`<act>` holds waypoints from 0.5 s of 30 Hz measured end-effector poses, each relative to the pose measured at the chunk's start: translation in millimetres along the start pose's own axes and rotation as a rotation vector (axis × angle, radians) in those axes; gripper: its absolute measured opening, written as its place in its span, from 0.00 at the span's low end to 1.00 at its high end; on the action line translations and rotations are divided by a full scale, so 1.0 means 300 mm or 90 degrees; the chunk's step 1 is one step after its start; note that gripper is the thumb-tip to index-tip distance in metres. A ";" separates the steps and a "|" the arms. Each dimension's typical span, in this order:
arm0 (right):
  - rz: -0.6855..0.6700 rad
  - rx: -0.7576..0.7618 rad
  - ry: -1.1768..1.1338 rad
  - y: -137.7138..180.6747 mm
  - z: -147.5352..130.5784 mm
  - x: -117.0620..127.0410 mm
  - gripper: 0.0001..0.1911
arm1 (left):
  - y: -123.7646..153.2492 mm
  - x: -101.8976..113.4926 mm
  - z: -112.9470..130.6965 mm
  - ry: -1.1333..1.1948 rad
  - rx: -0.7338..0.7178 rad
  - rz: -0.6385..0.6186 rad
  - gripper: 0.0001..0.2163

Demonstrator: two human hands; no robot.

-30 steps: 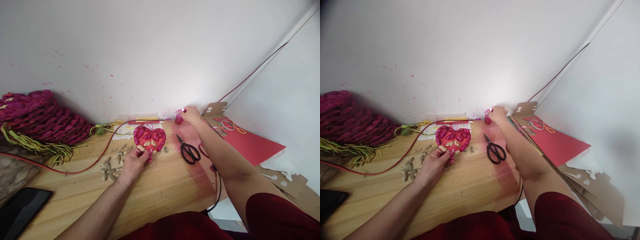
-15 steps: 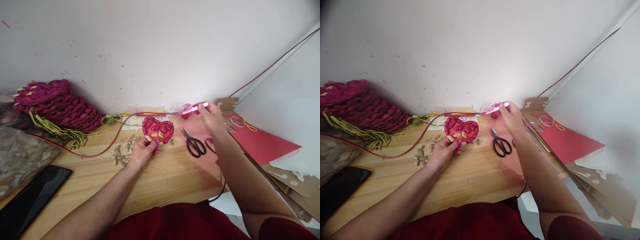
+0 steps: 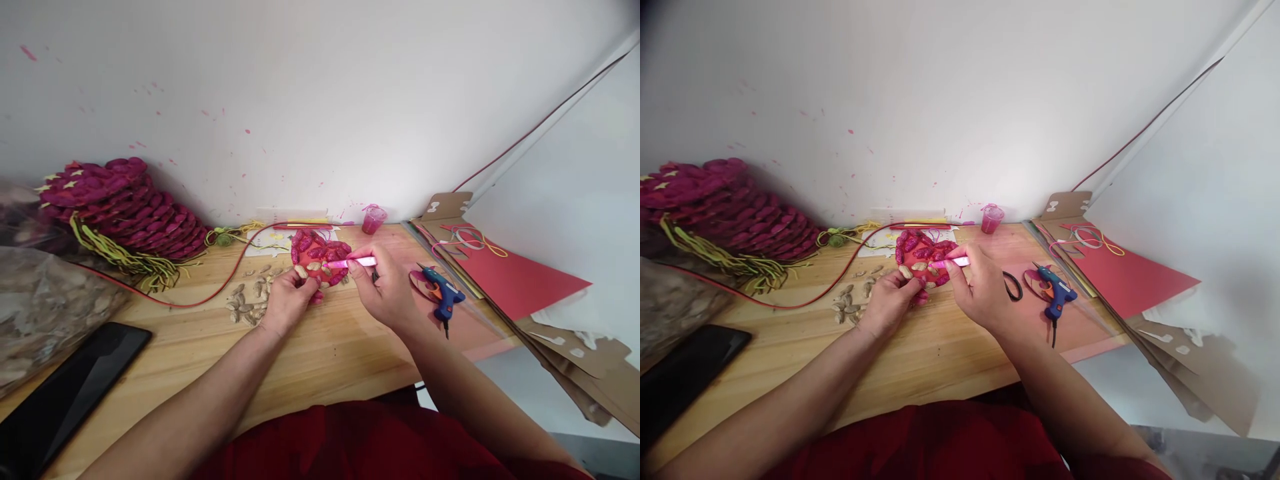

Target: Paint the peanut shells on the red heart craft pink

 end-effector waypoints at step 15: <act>0.029 0.084 0.036 0.017 -0.034 -0.009 0.02 | -0.006 0.000 0.005 -0.055 -0.012 -0.019 0.16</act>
Point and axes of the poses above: each hand's wrist, its own y-axis away from the middle knuckle, its own x-axis out of the back of the hand, z = x × y, the point moved 9 cm from there along -y, towards the middle knuckle, and after that the axes turned 10 degrees about -x, right-handed, at the moved point
